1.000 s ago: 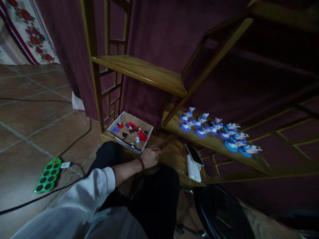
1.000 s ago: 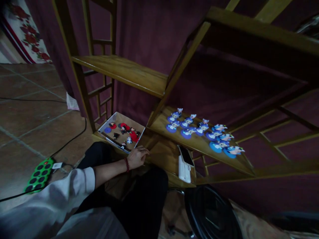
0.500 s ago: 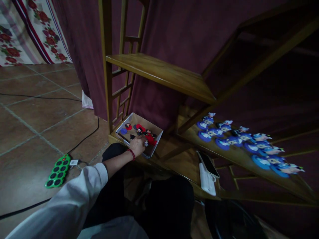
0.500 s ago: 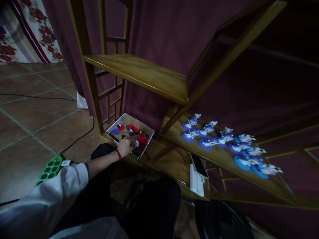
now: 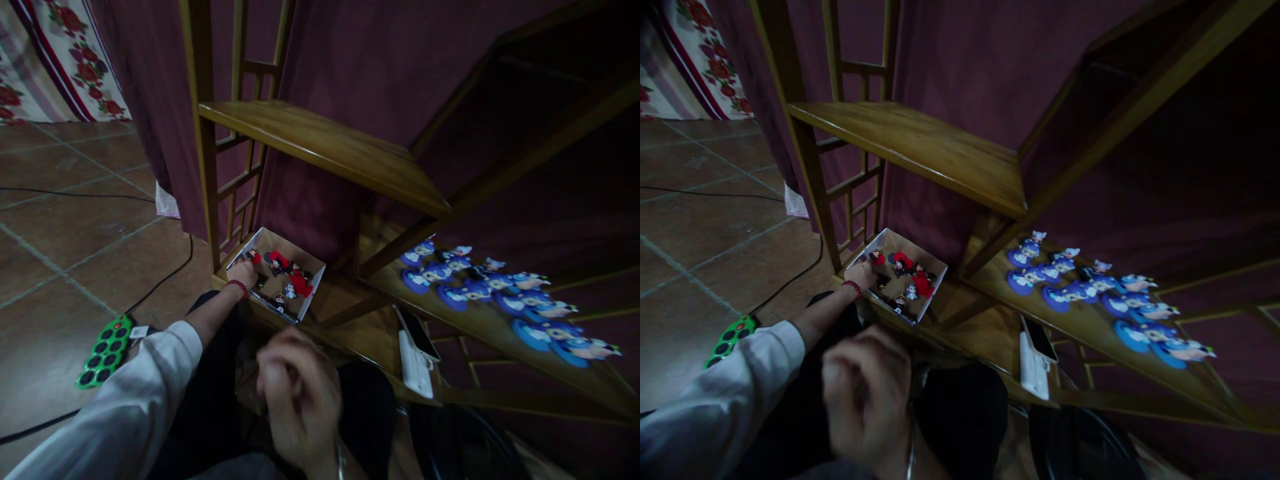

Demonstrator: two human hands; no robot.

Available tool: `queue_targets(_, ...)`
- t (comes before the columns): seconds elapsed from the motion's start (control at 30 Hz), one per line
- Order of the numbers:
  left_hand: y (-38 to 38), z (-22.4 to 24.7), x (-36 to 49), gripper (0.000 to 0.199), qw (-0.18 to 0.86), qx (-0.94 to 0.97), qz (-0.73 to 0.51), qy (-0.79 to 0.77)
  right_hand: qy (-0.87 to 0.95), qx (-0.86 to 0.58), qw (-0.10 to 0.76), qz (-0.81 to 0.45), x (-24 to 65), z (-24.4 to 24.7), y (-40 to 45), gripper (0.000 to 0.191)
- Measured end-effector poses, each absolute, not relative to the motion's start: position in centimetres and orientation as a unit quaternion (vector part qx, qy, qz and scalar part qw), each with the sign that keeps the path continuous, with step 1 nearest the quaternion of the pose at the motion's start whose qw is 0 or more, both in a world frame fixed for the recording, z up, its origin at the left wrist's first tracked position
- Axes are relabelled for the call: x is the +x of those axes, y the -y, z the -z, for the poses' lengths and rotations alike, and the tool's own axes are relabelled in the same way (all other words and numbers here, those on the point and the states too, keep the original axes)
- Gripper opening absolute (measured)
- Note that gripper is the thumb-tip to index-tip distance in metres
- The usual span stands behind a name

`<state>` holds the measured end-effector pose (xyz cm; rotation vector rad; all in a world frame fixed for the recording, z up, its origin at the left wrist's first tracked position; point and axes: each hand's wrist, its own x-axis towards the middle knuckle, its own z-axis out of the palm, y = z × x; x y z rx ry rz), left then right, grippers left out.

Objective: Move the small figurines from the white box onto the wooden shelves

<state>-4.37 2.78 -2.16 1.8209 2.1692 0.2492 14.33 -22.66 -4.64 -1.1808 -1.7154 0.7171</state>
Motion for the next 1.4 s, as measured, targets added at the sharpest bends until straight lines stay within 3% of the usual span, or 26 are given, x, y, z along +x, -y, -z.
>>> queue_targets(0.07,-3.1,2.5,-4.5,0.035,0.156,0.635,-0.073,-0.753,0.689,-0.508,0.428,-0.291,10.5,-2.2,14.4,0.017)
queue_targets(0.13,-3.4,2.9,-4.6,0.033,0.161,0.631,-0.052,-0.757,0.687,-0.548,0.395,-0.269,8.8,-5.0,9.0,0.019)
queue_targets(0.4,-4.4,3.3,-4.3,0.029,0.136,0.635,-0.022,-0.76,0.677,-0.692,0.193,-0.161,12.7,2.2,3.0,0.03)
queue_targets(0.6,-4.5,3.2,-4.1,0.029,0.133,0.639,0.001,-0.758,0.696,-0.705,0.024,-0.131,12.4,3.0,0.8,0.042)
queue_targets(0.73,-4.5,3.1,-4.2,0.031,0.139,0.647,0.016,-0.75,0.691,-0.711,-0.043,-0.123,11.9,3.5,0.3,0.049)
queue_targets(0.97,-4.7,3.2,-4.0,0.035,0.127,0.669,0.04,-0.731,0.696,-0.708,-0.084,-0.088,11.7,3.6,0.3,0.043)
queue_targets(1.4,-4.7,4.0,-4.1,0.032,0.111,0.665,0.053,-0.736,0.692,-0.716,-0.047,-0.079,12.0,3.9,0.4,0.035)
